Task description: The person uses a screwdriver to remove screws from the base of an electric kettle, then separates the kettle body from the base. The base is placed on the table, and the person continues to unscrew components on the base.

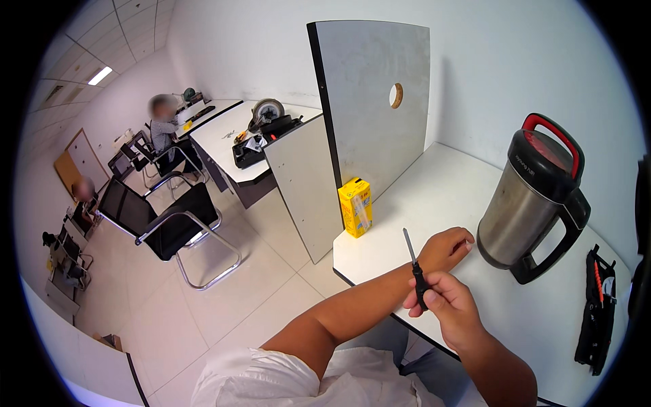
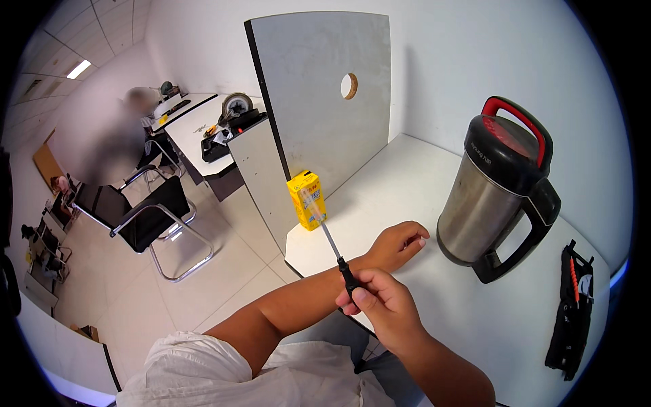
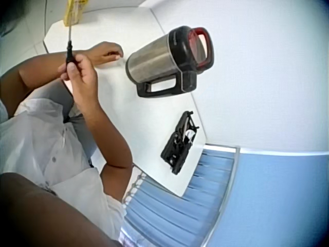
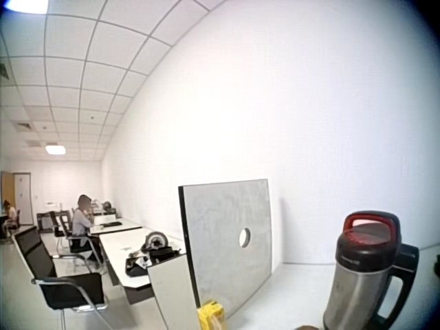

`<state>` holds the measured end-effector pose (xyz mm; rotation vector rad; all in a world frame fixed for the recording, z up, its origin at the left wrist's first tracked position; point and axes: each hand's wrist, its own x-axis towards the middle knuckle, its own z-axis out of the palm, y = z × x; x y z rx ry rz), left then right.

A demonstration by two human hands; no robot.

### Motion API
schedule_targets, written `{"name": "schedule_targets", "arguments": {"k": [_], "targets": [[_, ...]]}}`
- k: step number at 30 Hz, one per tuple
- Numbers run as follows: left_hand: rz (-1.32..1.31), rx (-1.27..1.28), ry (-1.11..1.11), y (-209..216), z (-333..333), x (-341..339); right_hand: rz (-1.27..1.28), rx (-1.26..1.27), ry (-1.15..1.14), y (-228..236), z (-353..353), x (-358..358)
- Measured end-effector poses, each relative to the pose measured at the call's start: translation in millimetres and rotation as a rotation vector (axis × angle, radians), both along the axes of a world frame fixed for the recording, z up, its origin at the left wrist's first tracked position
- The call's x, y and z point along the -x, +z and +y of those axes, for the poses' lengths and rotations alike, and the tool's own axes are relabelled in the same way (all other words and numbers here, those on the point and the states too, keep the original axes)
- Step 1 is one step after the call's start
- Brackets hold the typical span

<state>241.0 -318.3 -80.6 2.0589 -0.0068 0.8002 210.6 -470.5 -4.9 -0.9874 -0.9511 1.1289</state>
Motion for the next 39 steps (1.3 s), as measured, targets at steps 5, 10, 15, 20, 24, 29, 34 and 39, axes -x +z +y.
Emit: {"name": "schedule_targets", "arguments": {"k": [5, 10, 15, 20, 24, 29, 34, 39], "targets": [[-0.011, -0.011, -0.002, -0.7, 0.5, -0.3, -0.028, 0.020, -0.060, 3.9, -0.2, 3.5], [-0.002, -0.006, -0.001, -0.5, -0.1, 0.2, -0.031, 0.017, -0.055, 5.6, -0.4, 3.5], [-0.005, 0.006, -0.010, -2.0, -1.0, -0.8, -0.033, 0.006, -0.057, 4.8, 0.6, 2.0], [0.051, 0.007, -0.005, -2.6, -0.3, -0.4, -0.001, -0.039, -0.014, 7.3, 4.6, 3.2], [0.040, -0.027, -0.003, -5.1, 2.5, -2.3, 0.009, -0.042, 0.021, 3.1, 9.0, 3.6], [0.000, -0.007, -0.001, -9.7, 3.5, -4.5, -0.120, -0.040, -0.100, -15.7, 9.9, -12.2], [-0.031, 0.025, -0.015, -8.0, 1.1, -1.9, -0.789, -0.029, -0.592, -32.4, -11.1, -86.7], [0.066, -0.017, -0.059, 4.7, -5.8, 2.2, -0.823, -0.051, -0.765, -57.1, -28.8, -131.2]]}}
